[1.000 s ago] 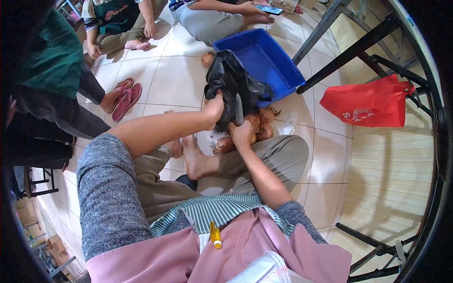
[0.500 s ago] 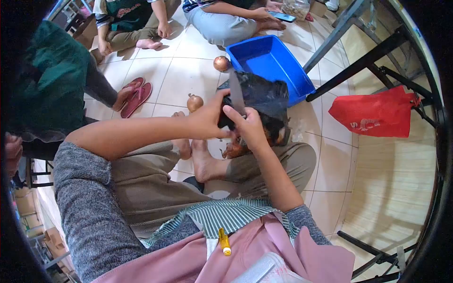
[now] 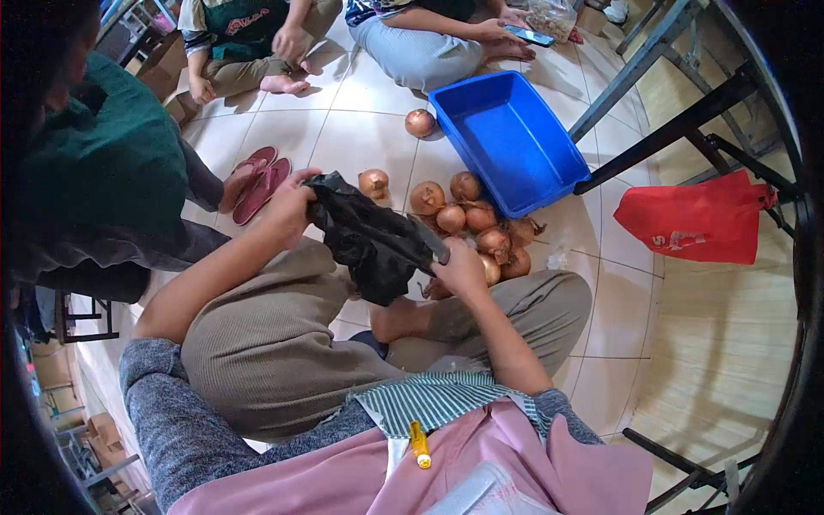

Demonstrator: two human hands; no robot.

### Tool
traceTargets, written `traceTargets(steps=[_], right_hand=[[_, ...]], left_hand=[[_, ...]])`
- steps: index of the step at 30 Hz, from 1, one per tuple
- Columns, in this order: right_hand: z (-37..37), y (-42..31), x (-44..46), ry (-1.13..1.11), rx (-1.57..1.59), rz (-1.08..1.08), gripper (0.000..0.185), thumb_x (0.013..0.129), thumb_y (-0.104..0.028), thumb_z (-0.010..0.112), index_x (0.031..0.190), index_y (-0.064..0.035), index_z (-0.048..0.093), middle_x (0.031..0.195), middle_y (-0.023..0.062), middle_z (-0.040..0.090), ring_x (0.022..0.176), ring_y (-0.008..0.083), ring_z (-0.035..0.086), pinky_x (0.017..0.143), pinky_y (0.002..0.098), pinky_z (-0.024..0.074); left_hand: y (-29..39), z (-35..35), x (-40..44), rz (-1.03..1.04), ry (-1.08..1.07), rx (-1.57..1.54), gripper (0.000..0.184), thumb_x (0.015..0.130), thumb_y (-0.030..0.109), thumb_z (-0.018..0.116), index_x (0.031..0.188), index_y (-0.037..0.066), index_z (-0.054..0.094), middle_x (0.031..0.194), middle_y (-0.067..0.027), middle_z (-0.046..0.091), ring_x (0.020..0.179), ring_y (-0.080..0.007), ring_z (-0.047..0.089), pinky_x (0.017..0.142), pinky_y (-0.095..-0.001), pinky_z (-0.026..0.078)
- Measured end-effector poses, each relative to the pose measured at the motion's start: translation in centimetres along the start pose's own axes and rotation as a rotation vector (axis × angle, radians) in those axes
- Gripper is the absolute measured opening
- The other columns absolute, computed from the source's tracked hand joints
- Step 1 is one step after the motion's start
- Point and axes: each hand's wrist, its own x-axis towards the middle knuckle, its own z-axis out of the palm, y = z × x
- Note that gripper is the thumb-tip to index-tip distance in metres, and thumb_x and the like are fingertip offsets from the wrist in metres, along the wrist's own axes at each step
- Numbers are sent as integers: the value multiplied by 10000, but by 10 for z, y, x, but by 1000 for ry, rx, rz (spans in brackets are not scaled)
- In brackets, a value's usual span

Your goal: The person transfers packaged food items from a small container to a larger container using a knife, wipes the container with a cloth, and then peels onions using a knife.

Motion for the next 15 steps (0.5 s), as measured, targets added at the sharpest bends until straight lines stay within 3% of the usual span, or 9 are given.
traceTargets(steps=[2, 4, 5, 6, 7, 8, 10, 13, 15], right_hand=[[11, 9, -1, -56, 206, -37, 370, 718, -238, 754, 989, -7, 654, 849, 183, 658, 888, 382, 640, 786, 462, 521], [25, 18, 11, -8, 734, 14, 259, 784, -215, 716, 927, -36, 595, 763, 95, 623, 544, 245, 548, 667, 404, 541], [20, 22, 13, -68, 1127, 148, 227, 806, -209, 701, 914, -51, 578, 756, 73, 610, 476, 199, 493, 637, 383, 543], [3, 10, 12, -130, 1516, 285, 199, 828, -203, 687, 901, -67, 561, 749, 51, 597, 408, 154, 437, 607, 361, 544], [-16, -4, 10, -2, 1677, 404, 141, 876, -184, 642, 888, -114, 521, 689, -17, 535, 361, 57, 315, 546, 293, 526], [-27, 8, 15, -3, 1772, 411, 132, 878, -189, 639, 883, -111, 531, 694, -12, 558, 363, 73, 330, 542, 293, 516], [-38, 28, 16, -120, 1784, 428, 172, 906, -259, 613, 866, -101, 558, 651, -1, 585, 358, 87, 375, 519, 273, 510], [-41, 42, 9, -316, 1437, 364, 195, 880, -237, 662, 927, -66, 581, 767, 33, 640, 495, 119, 530, 600, 284, 527], [-16, 40, 2, 42, 886, 145, 206, 851, -170, 694, 974, -43, 589, 814, 45, 645, 643, 144, 593, 674, 289, 525]], left_hand=[[-1, -12, 1, -17, 17, -84, 388, 866, 39, 454, 1250, 37, 511, 984, -112, 640, 836, -234, 642, 733, -341, 548], [13, -5, -15, -233, -35, -90, 350, 879, 114, 488, 1213, 25, 544, 946, -115, 659, 800, -234, 656, 715, -351, 548], [17, -1, -21, -343, -59, -93, 340, 886, 152, 506, 1194, 19, 561, 926, -116, 669, 782, -234, 663, 707, -356, 548], [10, -5, -18, -381, -92, 57, 327, 896, 192, 496, 1165, 26, 582, 908, -109, 676, 765, -226, 663, 711, -364, 547], [-1, -14, -11, -415, -125, 206, 325, 907, 232, 486, 1136, 32, 602, 889, -103, 683, 749, -218, 663, 715, -371, 547], [-8, -19, -8, -447, -154, 353, 334, 918, 271, 476, 1107, 39, 623, 870, -97, 691, 733, -210, 663, 720, -379, 547], [-13, -17, -11, -478, -230, 212, 352, 932, 325, 507, 1067, 36, 655, 938, -96, 717, 835, -211, 693, 814, -361, 555], [1, 0, -21, -402, -251, -95, 395, 951, 371, 503, 1086, 30, 649, 1014, -111, 719, 897, -234, 697, 892, -383, 546], [13, -1, -11, -389, -369, -274, 400, 974, 332, 451, 1127, 13, 636, 1057, -132, 709, 979, -263, 687, 951, -430, 521]])
